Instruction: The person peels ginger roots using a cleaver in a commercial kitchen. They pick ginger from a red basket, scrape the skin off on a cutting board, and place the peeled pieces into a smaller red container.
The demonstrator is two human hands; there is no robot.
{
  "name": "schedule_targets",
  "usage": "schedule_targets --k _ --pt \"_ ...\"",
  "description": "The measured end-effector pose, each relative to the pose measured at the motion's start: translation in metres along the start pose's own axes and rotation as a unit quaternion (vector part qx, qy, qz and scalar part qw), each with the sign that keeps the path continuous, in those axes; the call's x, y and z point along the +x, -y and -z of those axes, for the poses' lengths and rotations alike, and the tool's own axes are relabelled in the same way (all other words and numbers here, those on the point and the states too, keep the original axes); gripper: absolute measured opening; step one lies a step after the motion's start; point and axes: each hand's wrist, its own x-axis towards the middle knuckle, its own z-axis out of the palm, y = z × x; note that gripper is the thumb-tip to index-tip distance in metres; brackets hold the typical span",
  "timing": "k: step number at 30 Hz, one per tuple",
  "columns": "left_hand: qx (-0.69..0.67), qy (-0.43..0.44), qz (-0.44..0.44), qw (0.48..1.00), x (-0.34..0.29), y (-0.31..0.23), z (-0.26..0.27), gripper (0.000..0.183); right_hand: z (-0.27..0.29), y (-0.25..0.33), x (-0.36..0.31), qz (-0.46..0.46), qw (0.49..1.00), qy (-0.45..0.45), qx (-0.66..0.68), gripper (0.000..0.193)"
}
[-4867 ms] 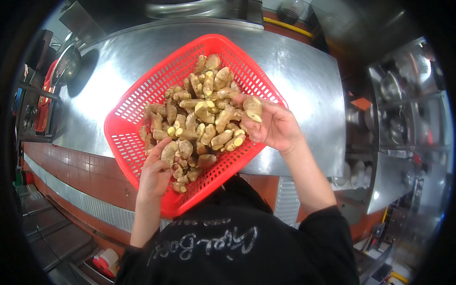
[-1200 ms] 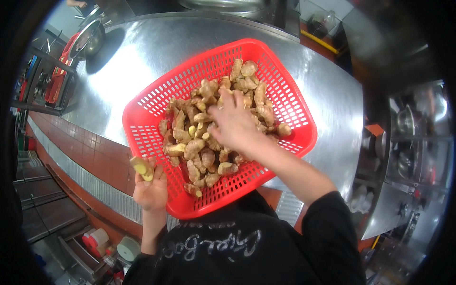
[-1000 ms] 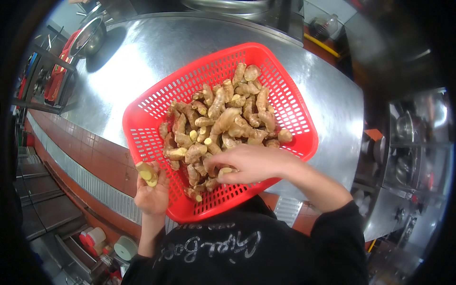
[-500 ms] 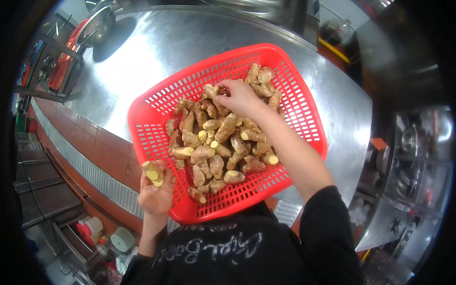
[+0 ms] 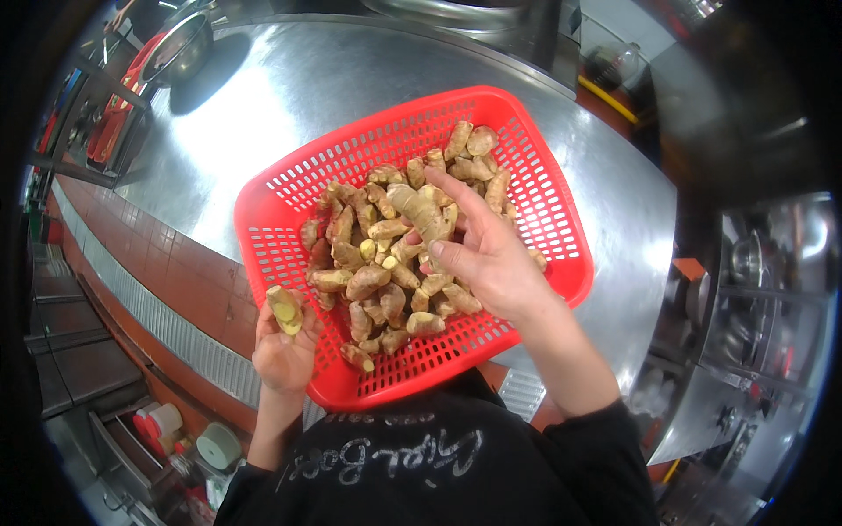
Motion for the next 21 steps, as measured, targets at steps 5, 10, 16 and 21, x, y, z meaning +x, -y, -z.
schedule_targets --k 5,10,16,21 --pt "-0.021 0.005 0.001 1.000 0.001 0.002 0.002 0.054 -0.005 -0.008 -0.017 0.051 0.996 -0.039 -0.065 0.054" --pt "0.000 0.021 -0.002 1.000 0.000 0.001 0.004 0.058 -0.007 -0.008 -0.027 0.048 0.997 -0.045 -0.041 0.047" --pt "-0.004 0.027 -0.004 1.000 0.000 0.002 0.004 0.059 -0.016 -0.014 -0.039 0.034 0.995 -0.079 0.052 0.039" --pt "-0.003 0.026 -0.006 1.000 0.000 0.002 0.002 0.059 -0.017 -0.015 -0.042 0.021 0.992 -0.106 0.060 0.036"
